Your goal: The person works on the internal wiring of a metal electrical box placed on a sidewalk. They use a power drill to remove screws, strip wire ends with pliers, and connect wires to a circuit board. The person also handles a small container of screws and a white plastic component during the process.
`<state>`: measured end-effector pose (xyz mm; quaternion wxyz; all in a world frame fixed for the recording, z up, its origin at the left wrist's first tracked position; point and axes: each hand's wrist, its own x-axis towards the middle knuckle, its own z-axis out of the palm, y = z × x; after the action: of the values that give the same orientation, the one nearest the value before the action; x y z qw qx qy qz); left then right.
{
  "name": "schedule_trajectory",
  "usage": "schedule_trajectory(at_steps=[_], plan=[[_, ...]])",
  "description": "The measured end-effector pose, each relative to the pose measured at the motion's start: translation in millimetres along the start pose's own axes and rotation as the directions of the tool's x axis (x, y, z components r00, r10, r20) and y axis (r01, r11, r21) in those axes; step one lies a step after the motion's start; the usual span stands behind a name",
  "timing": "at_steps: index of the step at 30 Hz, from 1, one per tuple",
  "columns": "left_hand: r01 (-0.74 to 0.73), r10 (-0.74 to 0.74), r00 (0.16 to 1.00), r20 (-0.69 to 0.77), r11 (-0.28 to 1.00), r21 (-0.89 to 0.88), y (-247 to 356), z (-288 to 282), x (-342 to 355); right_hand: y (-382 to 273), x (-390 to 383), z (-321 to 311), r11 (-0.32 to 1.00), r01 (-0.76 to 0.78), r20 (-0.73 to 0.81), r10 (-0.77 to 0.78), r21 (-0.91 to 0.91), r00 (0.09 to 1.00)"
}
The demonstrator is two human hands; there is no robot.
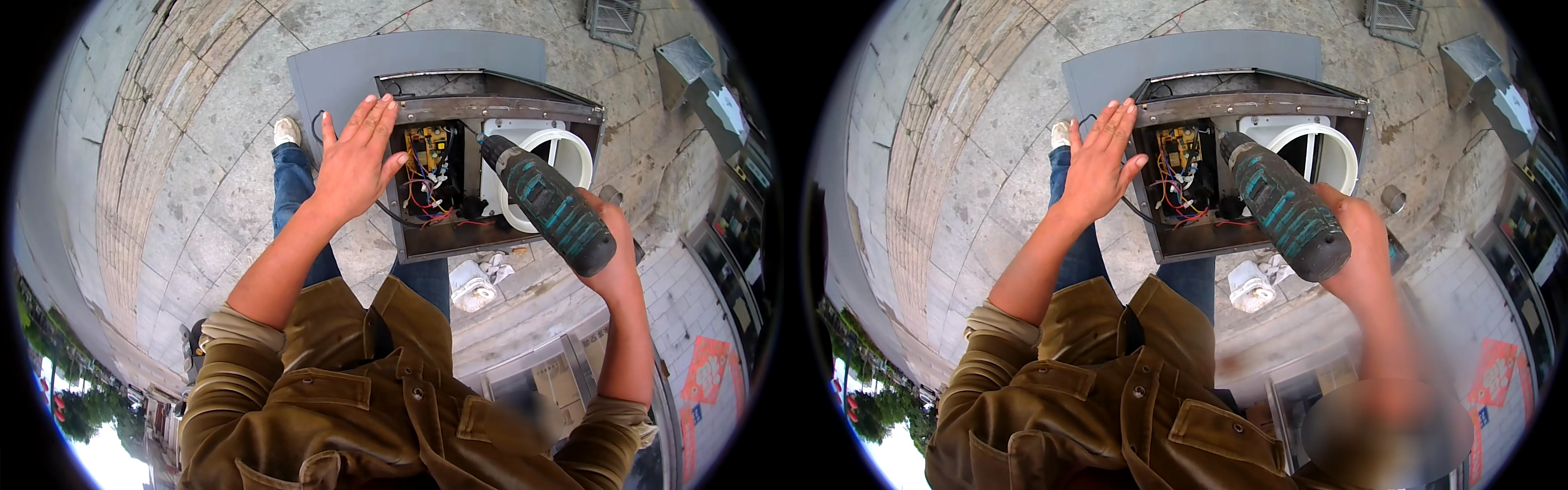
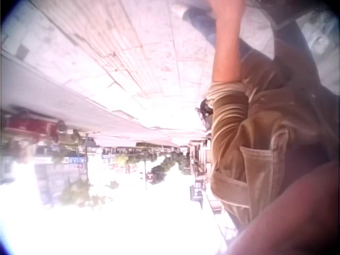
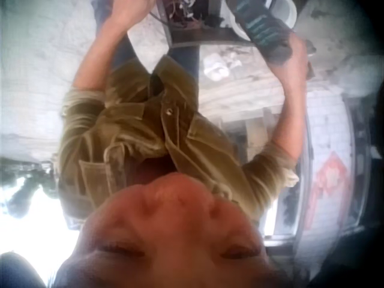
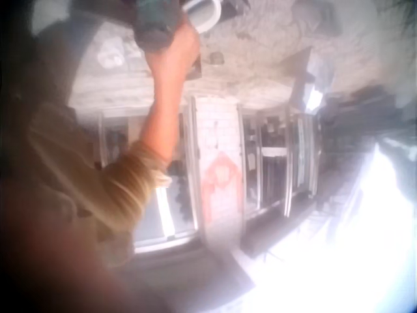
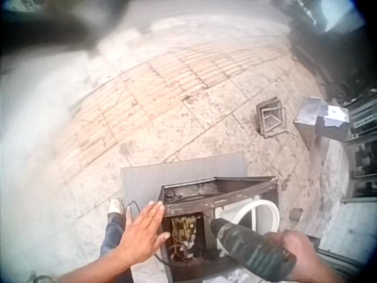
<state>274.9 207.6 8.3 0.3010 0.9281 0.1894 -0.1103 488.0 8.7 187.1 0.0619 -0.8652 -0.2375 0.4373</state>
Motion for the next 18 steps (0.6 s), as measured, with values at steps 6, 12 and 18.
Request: schedule_trajectory(at_steps=[6,12,18], plan=[[-0.001,0.0,1.0,-0.005,0.999,-0.037,-1.6,0.7,-0.9,-17.6,3.6,-6.6,0.989,0.025,0.024,-0.022,-0.146,0.999],[-0.005,0.005,1.0,-0.004,0.999,-0.046,-4.3,0.7,-2.0,-17.4,9.2,-10.6,0.981,0.064,0.01,-0.063,-0.181,0.998],[-0.035,0.036,0.999,0.004,0.988,-0.148,-11.0,-10.7,-5.5,-10.2,-9.0,-5.4,0.987,0.1,-0.059,-0.108,-0.124,0.992]])
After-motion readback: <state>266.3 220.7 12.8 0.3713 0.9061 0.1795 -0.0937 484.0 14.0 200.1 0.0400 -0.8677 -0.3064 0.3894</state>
